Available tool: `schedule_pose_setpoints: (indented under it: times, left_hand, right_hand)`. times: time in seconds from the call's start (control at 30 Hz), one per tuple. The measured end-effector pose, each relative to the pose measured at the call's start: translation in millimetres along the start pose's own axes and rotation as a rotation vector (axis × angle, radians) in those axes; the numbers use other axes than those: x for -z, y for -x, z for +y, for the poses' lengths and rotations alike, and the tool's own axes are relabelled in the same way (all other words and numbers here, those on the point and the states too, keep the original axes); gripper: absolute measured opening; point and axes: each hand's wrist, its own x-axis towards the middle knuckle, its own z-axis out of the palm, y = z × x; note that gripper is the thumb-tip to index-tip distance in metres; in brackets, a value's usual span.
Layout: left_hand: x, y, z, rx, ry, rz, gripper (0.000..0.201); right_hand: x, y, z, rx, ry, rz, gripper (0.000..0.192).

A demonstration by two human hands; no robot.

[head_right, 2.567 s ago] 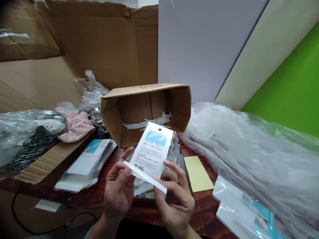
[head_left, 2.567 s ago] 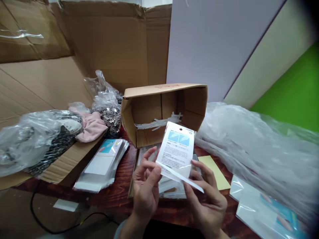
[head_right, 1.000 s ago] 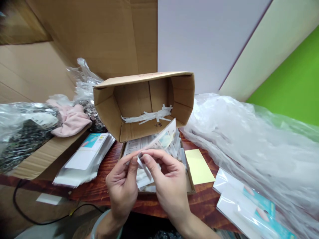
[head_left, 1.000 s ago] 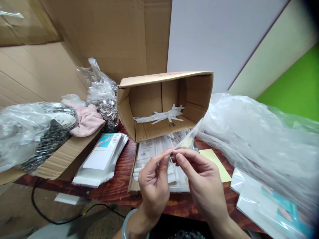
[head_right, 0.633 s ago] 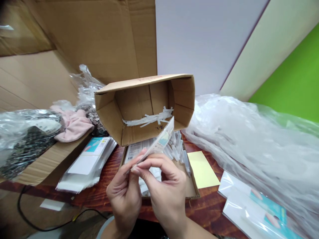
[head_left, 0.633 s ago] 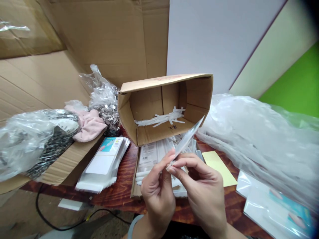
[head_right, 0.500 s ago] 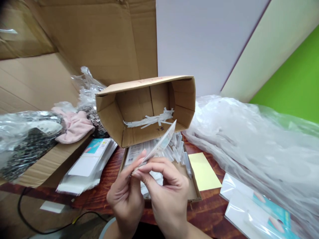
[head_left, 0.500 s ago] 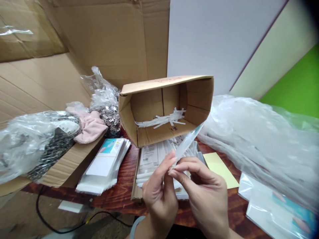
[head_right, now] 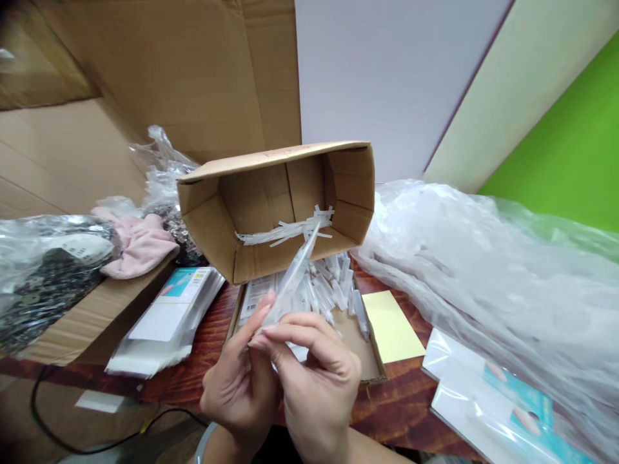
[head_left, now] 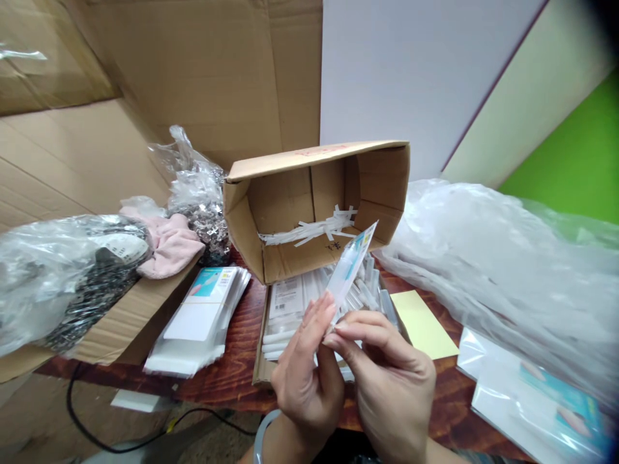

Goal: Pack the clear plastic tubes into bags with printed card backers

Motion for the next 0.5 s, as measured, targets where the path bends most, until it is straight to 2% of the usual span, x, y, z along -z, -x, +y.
schedule_pose_setpoints:
  times: [0.23,0.5]
  left_hand:
    - [-2.2,0.6,-2.3,0.01,0.005,0.007,0.051]
    - [0.2,3.3,-8.6,-0.039,-0.035,0.009,0.055]
  right_hand:
    - [-2.3,-5.8,-0.7,-0.029,-0.02,-0.017,0.011]
    - [0.4,-10.1,-2.3,-0.104,0.006,-0.145,0.011]
